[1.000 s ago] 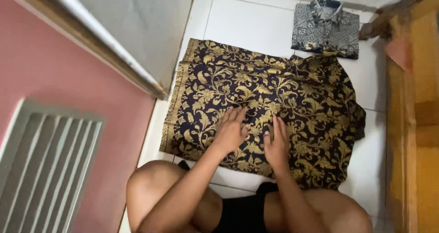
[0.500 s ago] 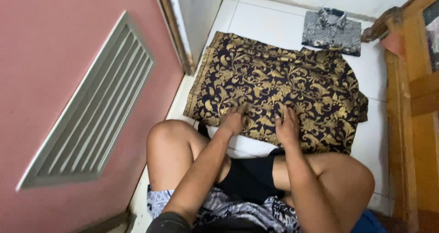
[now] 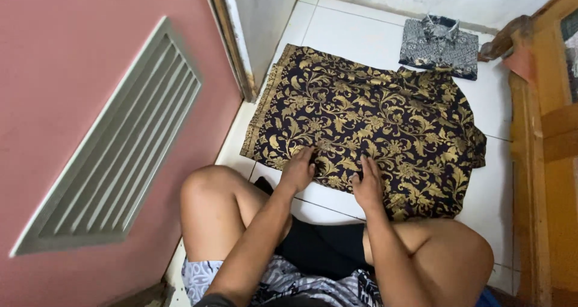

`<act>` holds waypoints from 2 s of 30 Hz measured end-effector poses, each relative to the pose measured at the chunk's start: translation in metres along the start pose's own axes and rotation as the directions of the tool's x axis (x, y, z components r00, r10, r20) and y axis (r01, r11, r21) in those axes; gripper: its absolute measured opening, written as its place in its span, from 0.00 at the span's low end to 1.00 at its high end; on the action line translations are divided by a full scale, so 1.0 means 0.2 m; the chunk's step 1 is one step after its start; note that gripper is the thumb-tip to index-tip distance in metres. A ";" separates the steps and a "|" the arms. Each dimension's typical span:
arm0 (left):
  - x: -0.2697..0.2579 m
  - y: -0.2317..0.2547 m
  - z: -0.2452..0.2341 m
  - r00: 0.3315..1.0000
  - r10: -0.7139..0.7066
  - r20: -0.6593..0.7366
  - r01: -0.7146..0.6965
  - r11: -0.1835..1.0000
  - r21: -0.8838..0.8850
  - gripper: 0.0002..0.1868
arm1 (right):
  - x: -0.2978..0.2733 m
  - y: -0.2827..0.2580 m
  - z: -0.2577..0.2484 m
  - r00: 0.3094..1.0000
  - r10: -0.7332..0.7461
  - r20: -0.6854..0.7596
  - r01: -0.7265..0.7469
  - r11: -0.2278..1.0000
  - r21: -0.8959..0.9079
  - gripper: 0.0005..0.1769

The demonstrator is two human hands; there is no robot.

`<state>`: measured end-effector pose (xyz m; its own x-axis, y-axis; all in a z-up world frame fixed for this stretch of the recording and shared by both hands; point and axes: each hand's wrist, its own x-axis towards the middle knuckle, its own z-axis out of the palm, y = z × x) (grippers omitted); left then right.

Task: The person sits on the floor and folds a black and gold patterned shirt by hand. They smooth the fabric, fold the sleeves inward, and fold the body of the shirt into a compact rectangle.

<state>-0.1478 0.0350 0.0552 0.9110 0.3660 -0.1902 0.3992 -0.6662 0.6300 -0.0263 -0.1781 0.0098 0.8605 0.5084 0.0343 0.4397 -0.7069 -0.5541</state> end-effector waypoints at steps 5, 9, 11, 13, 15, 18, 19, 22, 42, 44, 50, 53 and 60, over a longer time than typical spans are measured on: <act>0.12 0.09 0.02 1.000 -0.016 -0.015 0.017 0.998 0.063 0.32 | 0.11 -0.05 0.03 1.000 0.010 -0.020 -0.012 0.996 -0.090 0.37; 0.13 0.19 -0.01 0.999 -0.048 0.019 0.048 0.998 0.048 0.31 | 0.22 -0.07 0.09 0.992 -0.087 -0.090 0.071 0.984 -0.163 0.33; 0.16 0.22 0.00 0.997 -0.067 0.028 0.066 0.997 0.046 0.31 | 0.25 -0.06 0.15 0.992 -0.087 -0.086 0.070 0.980 -0.186 0.33; 0.24 0.20 0.09 0.996 -0.089 0.028 0.087 0.995 0.045 0.32 | 0.29 -0.05 0.22 0.992 -0.097 -0.083 0.078 0.975 -0.206 0.33; 0.34 0.10 0.26 1.000 -0.008 -0.015 0.010 0.989 0.145 0.31 | 0.28 -0.02 0.30 1.000 -0.031 -0.003 0.029 0.964 -0.263 0.33; 0.39 0.04 0.37 0.999 0.027 -0.026 -0.021 0.977 0.214 0.31 | 0.29 -0.01 0.34 0.997 0.049 0.067 -0.022 0.938 -0.347 0.35; 0.41 0.01 0.37 1.000 0.020 -0.018 -0.016 0.978 0.210 0.31 | 0.29 -0.02 0.33 0.996 0.054 0.077 -0.024 0.937 -0.349 0.35; 0.45 -0.06 0.30 0.998 -0.059 0.034 0.042 0.929 0.366 0.33 | 0.31 -0.07 0.28 0.992 0.072 0.106 -0.031 0.938 -0.344 0.34; 0.55 -0.54 0.13 0.809 -0.447 -0.382 0.477 0.879 -0.019 0.33 | 0.29 -0.08 0.27 0.998 0.031 0.062 -0.011 0.952 -0.307 0.35; 0.47 -0.35 0.14 0.893 -0.283 -0.350 0.356 0.920 0.164 0.33 | 0.27 -0.08 0.28 0.999 -0.001 0.035 0.012 0.948 -0.317 0.35; 0.35 -0.23 0.17 0.953 -0.297 -0.058 0.300 0.905 0.302 0.33 | 0.28 -0.06 0.28 1.000 -0.023 0.013 0.026 0.950 -0.312 0.35; 0.34 -0.33 0.14 0.910 -0.393 -0.132 0.414 0.877 0.245 0.33 | 0.27 -0.04 0.28 0.998 0.007 0.063 0.012 0.951 -0.309 0.35; 0.40 -0.43 0.08 0.808 -0.526 -0.266 0.579 0.790 0.200 0.35 | 0.29 -0.02 0.30 0.999 -0.030 0.042 0.040 0.962 -0.270 0.35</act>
<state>-0.1075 0.1113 -0.0276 0.4989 0.8186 -0.2846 0.8640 -0.4442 0.2370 0.0063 -0.1159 -0.0348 0.8356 0.5491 0.0160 0.5267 -0.7926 -0.3072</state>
